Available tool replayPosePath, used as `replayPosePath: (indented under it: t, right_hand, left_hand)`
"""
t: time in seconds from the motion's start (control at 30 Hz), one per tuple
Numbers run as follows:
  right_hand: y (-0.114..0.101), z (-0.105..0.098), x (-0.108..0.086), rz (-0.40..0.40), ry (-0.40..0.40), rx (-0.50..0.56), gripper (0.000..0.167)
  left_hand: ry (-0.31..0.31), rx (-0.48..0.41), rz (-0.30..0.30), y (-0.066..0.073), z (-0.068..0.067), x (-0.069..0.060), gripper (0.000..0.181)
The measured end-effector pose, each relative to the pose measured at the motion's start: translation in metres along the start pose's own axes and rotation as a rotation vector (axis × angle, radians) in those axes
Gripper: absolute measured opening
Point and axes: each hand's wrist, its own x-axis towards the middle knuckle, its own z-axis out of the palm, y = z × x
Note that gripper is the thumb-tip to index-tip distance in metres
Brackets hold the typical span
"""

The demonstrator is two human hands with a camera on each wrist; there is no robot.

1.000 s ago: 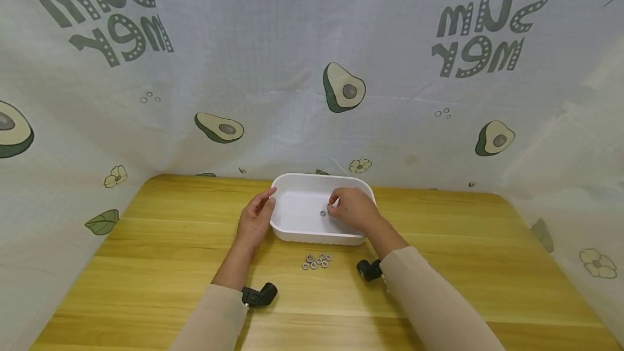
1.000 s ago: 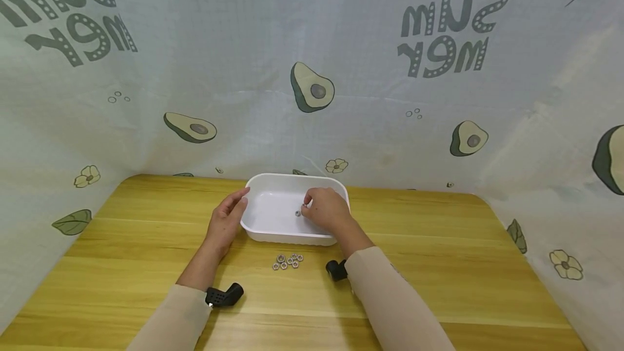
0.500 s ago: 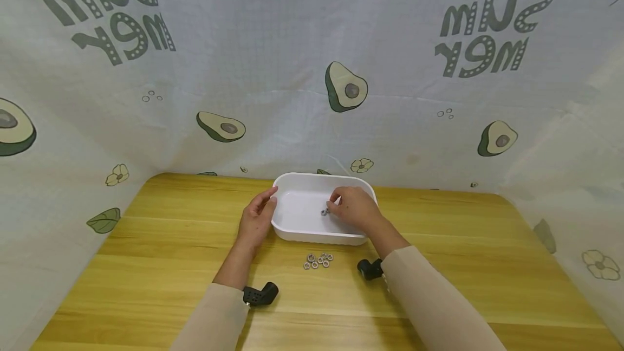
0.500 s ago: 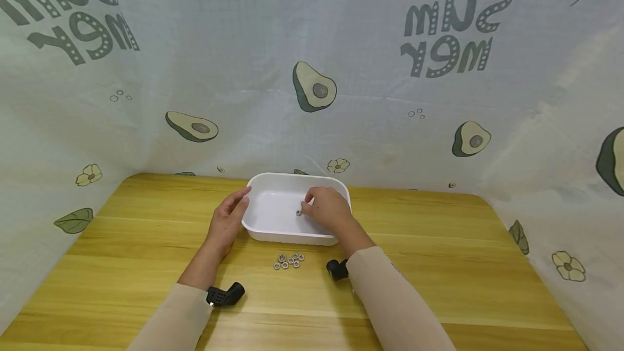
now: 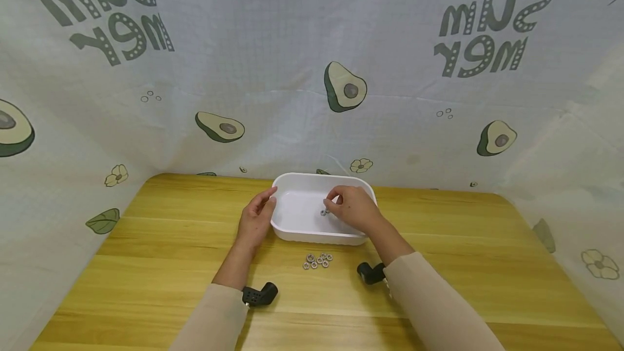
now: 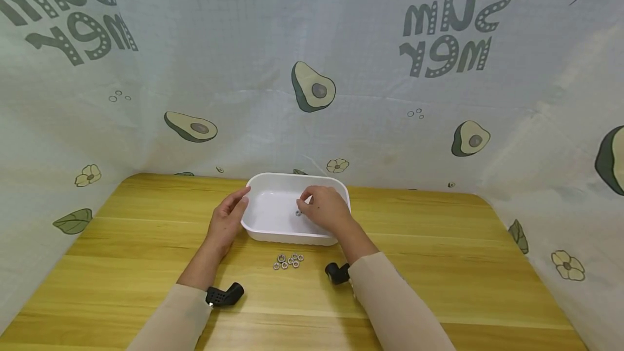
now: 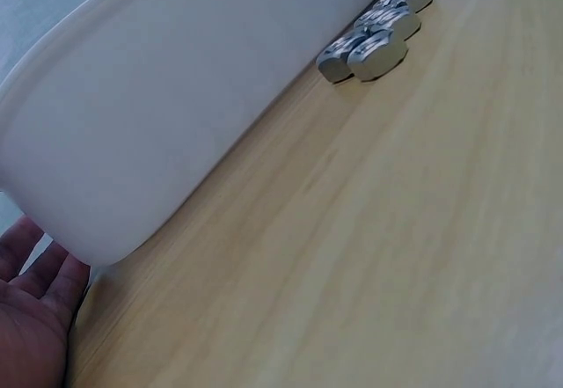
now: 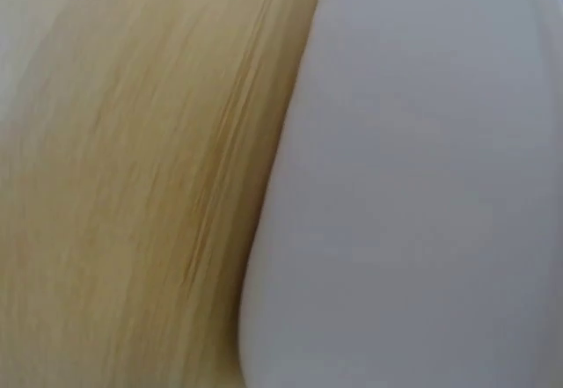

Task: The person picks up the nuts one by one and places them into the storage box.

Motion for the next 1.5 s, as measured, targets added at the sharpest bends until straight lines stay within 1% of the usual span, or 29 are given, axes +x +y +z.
replayPosePath:
  t: [0.2,0.33,0.43,0.6,0.73,0.97,1.1,1.23,1.5]
  right_hand:
    - [-0.006,-0.002,-0.011,-0.035,0.022,0.063,0.016]
    - [-0.01,-0.004,-0.021,-0.032,0.024,0.124,0.016]
    - [-0.014,-0.006,-0.029,-0.048,0.022,0.167,0.015]
    - [-0.021,-0.009,-0.041,-0.104,0.016,0.206,0.014]
    - [-0.025,-0.009,-0.05,-0.133,0.005,0.232,0.012]
    - [-0.027,-0.006,-0.066,-0.159,-0.012,0.272,0.009]
    - [-0.024,-0.002,-0.075,-0.18,-0.033,0.274,0.009]
    - [-0.019,0.003,-0.082,-0.196,-0.058,0.249,0.009]
    - [-0.01,0.009,-0.092,-0.182,-0.117,0.227,0.006]
  left_hand:
    - [-0.002,0.001,-0.002,0.0,-0.001,0.0,0.037]
    - [0.0,0.006,-0.002,0.0,0.0,0.0,0.038]
    - [0.006,0.007,0.006,-0.001,0.0,0.0,0.038]
    - [0.008,-0.001,0.018,-0.002,0.0,0.001,0.038]
    - [0.011,0.007,0.022,-0.001,0.001,0.0,0.039]
    - [0.004,0.003,0.009,-0.001,0.0,0.0,0.038]
    - [0.001,0.004,0.002,0.0,0.0,0.0,0.038]
    - [0.005,0.002,0.004,-0.001,0.0,-0.001,0.038]
    - [0.003,0.008,0.0,-0.001,0.0,0.0,0.038]
